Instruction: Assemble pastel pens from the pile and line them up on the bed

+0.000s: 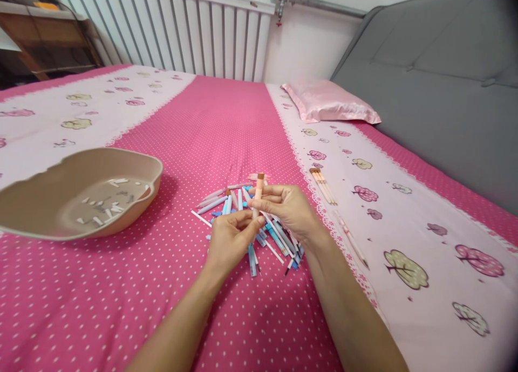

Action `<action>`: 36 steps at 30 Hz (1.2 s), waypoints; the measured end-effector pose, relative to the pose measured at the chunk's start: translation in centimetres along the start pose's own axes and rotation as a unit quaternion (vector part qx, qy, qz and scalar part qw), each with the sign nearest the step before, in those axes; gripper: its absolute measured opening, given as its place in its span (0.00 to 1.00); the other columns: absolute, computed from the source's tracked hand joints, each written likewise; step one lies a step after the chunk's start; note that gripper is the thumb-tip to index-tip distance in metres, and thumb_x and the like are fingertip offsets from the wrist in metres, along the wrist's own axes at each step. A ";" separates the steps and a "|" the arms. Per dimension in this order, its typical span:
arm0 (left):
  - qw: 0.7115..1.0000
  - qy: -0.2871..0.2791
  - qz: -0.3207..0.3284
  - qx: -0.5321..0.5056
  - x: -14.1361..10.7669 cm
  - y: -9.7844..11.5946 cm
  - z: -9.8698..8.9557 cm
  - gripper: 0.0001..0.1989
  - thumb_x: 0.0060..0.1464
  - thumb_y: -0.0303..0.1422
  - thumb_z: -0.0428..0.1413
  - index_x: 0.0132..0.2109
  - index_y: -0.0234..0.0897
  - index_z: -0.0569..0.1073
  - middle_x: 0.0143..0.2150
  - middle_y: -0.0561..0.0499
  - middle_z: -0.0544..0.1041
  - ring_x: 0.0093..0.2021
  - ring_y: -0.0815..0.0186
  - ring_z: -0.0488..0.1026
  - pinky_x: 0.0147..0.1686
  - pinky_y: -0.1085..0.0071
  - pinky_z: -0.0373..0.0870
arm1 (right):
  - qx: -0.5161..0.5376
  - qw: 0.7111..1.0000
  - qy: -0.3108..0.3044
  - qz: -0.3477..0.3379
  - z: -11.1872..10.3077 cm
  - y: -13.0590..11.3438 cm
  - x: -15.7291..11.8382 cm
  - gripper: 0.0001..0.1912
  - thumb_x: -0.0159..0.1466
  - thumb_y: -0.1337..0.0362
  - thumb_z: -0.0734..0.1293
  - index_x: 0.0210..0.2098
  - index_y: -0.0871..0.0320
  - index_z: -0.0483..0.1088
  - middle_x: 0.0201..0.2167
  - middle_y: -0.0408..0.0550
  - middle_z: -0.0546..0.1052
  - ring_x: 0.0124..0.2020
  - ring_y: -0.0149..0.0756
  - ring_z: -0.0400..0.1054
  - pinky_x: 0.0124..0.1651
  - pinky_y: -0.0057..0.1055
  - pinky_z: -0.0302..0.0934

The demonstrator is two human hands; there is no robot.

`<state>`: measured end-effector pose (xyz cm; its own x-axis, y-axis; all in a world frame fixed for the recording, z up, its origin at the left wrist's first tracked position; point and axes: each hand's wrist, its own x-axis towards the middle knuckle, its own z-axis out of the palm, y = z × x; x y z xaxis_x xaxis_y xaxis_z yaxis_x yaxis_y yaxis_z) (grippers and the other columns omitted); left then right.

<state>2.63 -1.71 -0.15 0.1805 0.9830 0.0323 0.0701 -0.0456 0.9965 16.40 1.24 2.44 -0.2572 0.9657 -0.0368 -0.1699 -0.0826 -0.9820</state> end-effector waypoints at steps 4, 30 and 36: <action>0.989 0.043 0.056 0.129 0.3 -0.4 -0.6 0.12 0.52 0.40 0.55 0.29 0.34 0.72 0.23 0.53 0.72 0.23 0.69 0.66 0.25 0.73 0.60 | -0.019 1.000 0.005 -0.012 0.4 -0.1 0.0 0.25 0.48 0.60 0.76 0.45 0.58 0.73 0.30 0.46 0.78 0.32 0.35 0.73 0.40 0.36 0.69; 0.881 0.000 0.149 0.449 4.6 -2.6 -4.9 0.16 0.63 0.36 0.41 0.34 0.36 0.70 0.42 0.44 0.74 0.43 0.62 0.71 0.47 0.64 0.65 | -0.020 0.995 0.076 -0.065 -0.7 0.4 0.9 0.21 0.52 0.62 0.72 0.45 0.60 0.72 0.42 0.53 0.76 0.44 0.35 0.70 0.50 0.35 0.63; 0.914 0.013 0.121 0.388 4.4 -2.2 -5.2 0.16 0.62 0.37 0.41 0.38 0.35 0.71 0.40 0.44 0.74 0.42 0.60 0.71 0.45 0.63 0.65 | -0.032 0.992 0.108 -0.060 -1.0 0.7 1.2 0.18 0.53 0.64 0.70 0.44 0.60 0.72 0.41 0.53 0.77 0.43 0.36 0.71 0.49 0.35 0.63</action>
<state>-1.86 3.63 -1.75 0.2594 0.9313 0.2558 0.7077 -0.3635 0.6059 16.91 2.54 1.55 -0.0281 0.9984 0.0485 -0.1237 0.0446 -0.9913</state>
